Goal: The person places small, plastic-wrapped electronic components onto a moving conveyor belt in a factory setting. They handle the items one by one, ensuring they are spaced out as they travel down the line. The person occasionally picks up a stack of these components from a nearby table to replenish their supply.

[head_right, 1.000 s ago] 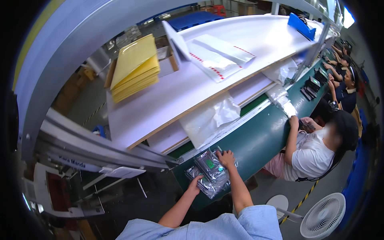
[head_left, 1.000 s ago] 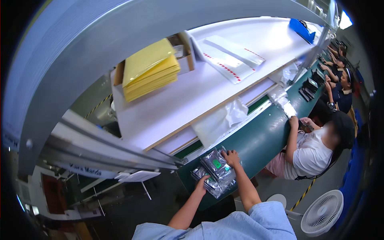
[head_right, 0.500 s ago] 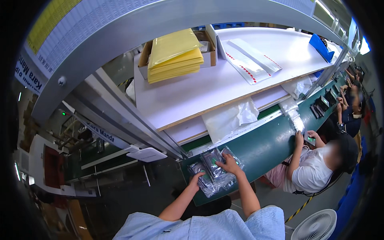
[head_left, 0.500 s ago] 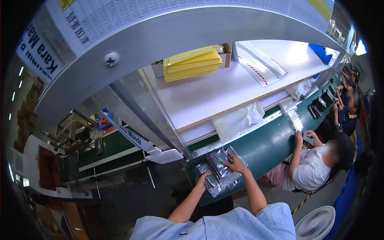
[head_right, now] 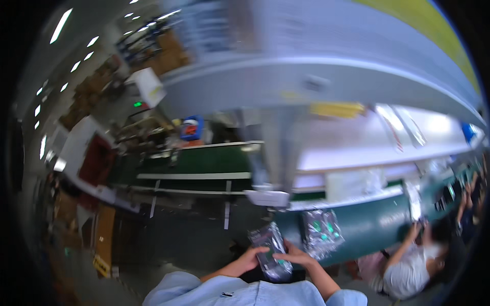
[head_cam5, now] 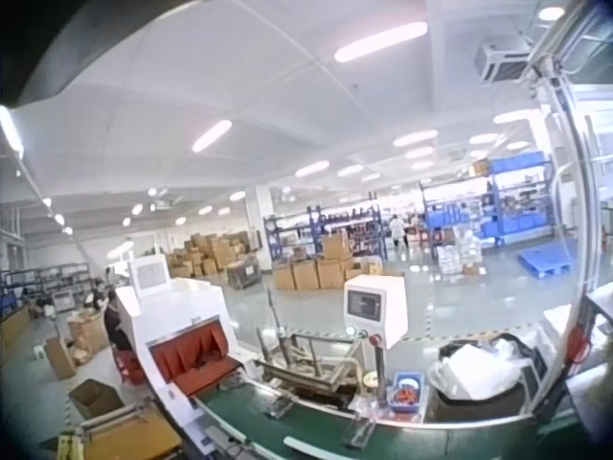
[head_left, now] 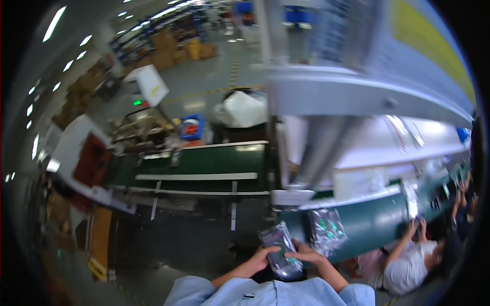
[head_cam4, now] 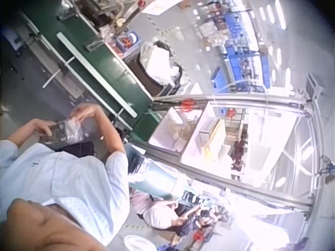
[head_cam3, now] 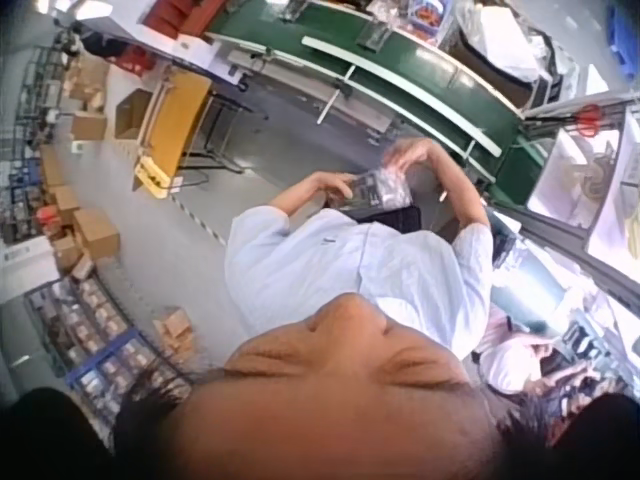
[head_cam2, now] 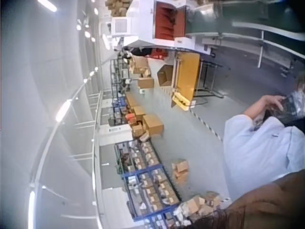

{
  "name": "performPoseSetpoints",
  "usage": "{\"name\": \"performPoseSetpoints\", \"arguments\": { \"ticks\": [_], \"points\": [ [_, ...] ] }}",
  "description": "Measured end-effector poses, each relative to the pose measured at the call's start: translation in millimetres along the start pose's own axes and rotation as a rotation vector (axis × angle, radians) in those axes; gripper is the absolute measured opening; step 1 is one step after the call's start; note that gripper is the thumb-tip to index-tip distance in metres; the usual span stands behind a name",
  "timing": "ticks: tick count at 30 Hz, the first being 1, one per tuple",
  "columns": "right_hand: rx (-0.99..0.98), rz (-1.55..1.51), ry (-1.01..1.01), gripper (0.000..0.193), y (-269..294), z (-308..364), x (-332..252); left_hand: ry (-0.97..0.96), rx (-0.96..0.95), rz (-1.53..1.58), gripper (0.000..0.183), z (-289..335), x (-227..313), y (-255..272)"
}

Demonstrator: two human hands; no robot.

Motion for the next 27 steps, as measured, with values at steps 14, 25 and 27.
{"name": "performPoseSetpoints", "arguments": {
  "ticks": [14,25,27],
  "points": [
    [-1.034,0.434,-0.136,0.085,-161.8,-172.6,-110.0,-0.007,-0.114,-1.787,0.107,127.1,184.1,106.5],
    [-1.488,0.499,-0.439,0.070,-252.3,-310.5,-162.5,0.369,-0.362,-0.650,0.099,194.9,210.7,239.0],
    [-1.432,0.412,-0.418,0.059,-251.6,-335.8,-173.9,0.288,-0.350,-0.528,0.096,210.3,215.1,264.0]
  ]
}}
Point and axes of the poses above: each hand's wrist, its own z-axis away from the middle knuckle, its own y-axis out of the back of the hand, x = y × z, the point moved 2 cm from there along -z, towards the middle knuckle, and after that the axes turned 5 degrees about -x, right-handed, at the moved point
